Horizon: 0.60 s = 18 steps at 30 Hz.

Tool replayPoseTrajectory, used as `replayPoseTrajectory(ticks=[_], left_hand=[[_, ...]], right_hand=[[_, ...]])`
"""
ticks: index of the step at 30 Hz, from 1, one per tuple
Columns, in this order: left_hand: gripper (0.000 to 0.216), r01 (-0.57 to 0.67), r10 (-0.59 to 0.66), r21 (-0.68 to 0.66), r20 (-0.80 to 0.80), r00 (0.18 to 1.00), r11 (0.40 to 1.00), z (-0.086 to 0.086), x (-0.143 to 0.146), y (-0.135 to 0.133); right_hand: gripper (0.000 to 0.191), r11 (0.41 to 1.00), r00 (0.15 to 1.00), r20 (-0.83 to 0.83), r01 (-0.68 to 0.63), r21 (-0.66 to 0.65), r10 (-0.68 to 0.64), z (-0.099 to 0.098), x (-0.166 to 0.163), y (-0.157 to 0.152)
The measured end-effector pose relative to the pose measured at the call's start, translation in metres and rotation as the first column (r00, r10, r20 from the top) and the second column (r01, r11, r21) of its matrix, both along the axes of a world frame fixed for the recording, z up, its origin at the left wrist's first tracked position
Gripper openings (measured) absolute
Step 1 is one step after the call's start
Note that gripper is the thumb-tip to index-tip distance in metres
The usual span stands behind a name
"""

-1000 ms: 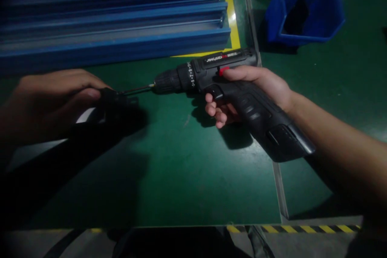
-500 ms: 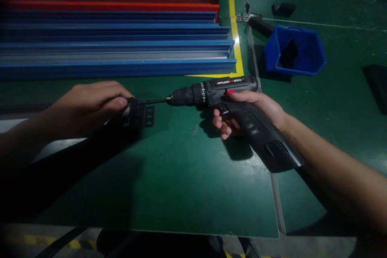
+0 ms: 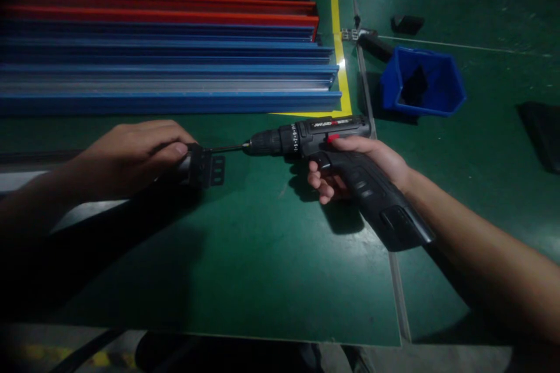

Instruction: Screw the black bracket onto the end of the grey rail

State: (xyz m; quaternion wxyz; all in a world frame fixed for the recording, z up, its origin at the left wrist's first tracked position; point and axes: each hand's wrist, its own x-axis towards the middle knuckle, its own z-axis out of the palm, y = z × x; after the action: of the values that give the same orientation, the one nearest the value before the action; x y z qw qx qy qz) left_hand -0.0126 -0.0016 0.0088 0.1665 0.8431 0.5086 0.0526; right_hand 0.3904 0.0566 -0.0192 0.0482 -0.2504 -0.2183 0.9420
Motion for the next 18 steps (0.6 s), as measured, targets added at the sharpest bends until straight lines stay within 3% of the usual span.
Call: replayPoseTrajectory(ticks=[11,18], left_hand=[[0.042,-0.015,0.015,-0.008,0.017,1.0,1.0,-0.0007,-0.0001,-0.0002],[0.043,-0.05,0.05,-0.03,-0.005,0.999,0.998,0.001,0.0036,0.001]], right_hand=[[0.045,1.0,1.0,0.019,0.01,0.0,-0.01,0.0,-0.0013,-0.0004],[0.031,0.998,0.999,0.027,0.019,0.053,-0.02,0.002,-0.0018,-0.0039]])
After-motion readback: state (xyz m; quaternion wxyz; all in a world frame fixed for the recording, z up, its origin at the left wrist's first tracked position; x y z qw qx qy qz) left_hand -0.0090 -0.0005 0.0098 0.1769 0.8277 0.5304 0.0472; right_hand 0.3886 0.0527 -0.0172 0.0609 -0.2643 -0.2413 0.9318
